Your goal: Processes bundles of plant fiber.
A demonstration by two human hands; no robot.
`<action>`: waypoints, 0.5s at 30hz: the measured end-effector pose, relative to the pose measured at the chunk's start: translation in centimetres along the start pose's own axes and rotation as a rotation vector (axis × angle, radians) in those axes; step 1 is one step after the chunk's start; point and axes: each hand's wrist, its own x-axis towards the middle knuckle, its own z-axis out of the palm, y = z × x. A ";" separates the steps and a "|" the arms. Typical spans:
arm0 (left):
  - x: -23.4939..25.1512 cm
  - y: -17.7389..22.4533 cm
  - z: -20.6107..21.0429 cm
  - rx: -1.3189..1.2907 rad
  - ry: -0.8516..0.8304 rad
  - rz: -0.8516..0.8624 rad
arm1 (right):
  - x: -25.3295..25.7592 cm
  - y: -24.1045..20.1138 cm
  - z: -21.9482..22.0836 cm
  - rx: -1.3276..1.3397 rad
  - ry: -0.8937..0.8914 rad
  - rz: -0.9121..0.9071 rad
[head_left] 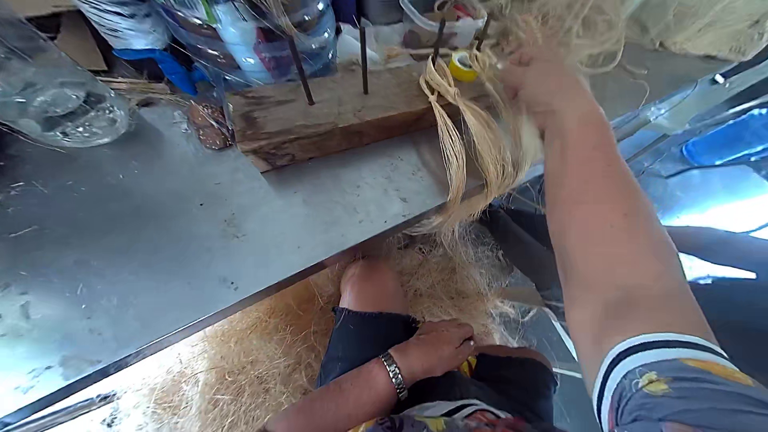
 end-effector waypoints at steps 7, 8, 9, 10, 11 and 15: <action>-0.4 0.4 -0.4 0.034 -0.018 -0.048 | -12.6 8.2 -0.5 0.451 -0.033 0.497; -0.3 0.4 -0.3 0.036 -0.019 -0.056 | -16.2 9.2 -0.4 0.442 -0.021 0.503; -0.3 0.3 -0.2 0.035 -0.022 -0.067 | -19.9 10.3 0.0 0.436 -0.008 0.520; -0.3 0.3 0.1 0.040 -0.018 -0.075 | -23.9 11.4 0.4 0.445 0.000 0.561; -0.3 0.2 0.3 0.059 -0.011 -0.084 | -27.8 12.4 0.8 0.460 0.006 0.615; -0.3 0.1 1.0 0.152 0.014 -0.091 | -43.3 15.9 1.7 0.440 -0.006 0.808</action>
